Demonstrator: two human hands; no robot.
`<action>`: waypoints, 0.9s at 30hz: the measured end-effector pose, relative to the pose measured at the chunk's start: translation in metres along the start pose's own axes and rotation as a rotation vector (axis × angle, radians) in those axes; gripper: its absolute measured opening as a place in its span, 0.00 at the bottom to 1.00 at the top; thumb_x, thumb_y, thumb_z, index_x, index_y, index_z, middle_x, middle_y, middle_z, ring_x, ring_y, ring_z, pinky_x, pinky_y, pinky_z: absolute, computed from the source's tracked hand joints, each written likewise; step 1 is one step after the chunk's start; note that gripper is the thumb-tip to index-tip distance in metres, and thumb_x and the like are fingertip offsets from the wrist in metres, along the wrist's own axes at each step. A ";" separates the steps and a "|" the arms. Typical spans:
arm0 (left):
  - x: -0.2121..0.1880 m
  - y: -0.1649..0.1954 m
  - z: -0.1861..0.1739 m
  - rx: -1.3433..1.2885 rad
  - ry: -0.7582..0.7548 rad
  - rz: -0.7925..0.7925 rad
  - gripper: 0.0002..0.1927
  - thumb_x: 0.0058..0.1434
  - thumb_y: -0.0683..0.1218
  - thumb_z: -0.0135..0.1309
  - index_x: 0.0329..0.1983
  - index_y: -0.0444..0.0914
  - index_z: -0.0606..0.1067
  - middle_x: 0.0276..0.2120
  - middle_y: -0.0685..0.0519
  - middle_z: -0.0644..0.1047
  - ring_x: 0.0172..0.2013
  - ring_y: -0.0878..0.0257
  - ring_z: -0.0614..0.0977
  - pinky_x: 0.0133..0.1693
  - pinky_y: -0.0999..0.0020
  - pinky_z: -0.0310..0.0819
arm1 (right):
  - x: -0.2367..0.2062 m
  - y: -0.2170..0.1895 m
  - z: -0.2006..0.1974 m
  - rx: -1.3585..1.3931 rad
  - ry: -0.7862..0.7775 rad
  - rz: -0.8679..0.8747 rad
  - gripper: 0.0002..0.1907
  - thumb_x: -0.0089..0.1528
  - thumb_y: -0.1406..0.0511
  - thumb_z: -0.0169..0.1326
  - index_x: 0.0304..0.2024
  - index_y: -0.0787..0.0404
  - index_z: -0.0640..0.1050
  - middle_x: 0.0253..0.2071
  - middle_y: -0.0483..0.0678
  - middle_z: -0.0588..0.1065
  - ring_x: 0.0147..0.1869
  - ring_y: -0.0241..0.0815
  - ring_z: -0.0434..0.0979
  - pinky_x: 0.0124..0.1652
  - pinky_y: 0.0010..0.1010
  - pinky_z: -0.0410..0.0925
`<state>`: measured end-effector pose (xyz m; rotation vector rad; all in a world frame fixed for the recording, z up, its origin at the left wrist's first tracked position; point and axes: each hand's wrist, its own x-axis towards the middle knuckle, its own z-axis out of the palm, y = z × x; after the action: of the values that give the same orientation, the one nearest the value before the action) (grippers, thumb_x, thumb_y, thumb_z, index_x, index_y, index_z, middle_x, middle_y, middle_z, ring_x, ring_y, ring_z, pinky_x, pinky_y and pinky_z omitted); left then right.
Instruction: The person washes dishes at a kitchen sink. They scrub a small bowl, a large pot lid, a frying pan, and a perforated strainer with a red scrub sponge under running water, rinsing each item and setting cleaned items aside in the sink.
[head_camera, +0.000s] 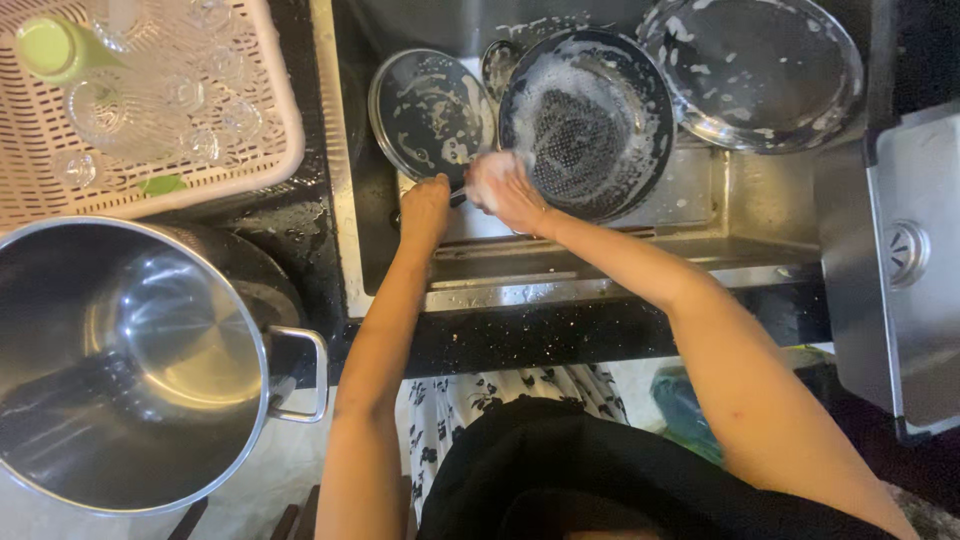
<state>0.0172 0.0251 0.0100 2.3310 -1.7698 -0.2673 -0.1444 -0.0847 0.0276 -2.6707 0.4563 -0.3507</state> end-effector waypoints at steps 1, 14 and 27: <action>-0.002 0.003 -0.002 -0.035 0.019 0.014 0.09 0.54 0.38 0.58 0.36 0.37 0.73 0.31 0.44 0.79 0.33 0.47 0.84 0.34 0.52 0.78 | 0.004 0.003 0.000 -0.050 -0.019 -0.002 0.13 0.57 0.67 0.55 0.44 0.61 0.73 0.46 0.61 0.70 0.56 0.64 0.66 0.53 0.56 0.59; -0.015 0.057 -0.085 0.015 0.181 0.114 0.10 0.49 0.38 0.56 0.36 0.38 0.75 0.25 0.44 0.79 0.27 0.48 0.82 0.33 0.53 0.76 | -0.007 -0.034 -0.040 0.416 0.352 0.351 0.17 0.68 0.62 0.53 0.57 0.63 0.70 0.54 0.60 0.71 0.58 0.62 0.70 0.56 0.48 0.64; 0.010 0.098 -0.170 0.085 -0.119 0.111 0.05 0.45 0.42 0.58 0.25 0.37 0.81 0.27 0.41 0.81 0.32 0.46 0.84 0.33 0.55 0.79 | -0.099 -0.003 -0.094 0.271 0.209 0.212 0.33 0.58 0.64 0.66 0.59 0.60 0.61 0.50 0.59 0.74 0.52 0.57 0.78 0.52 0.42 0.72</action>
<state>-0.0262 -0.0013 0.1999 2.3067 -1.9962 -0.3258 -0.2635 -0.0788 0.0953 -2.3085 0.6956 -0.5847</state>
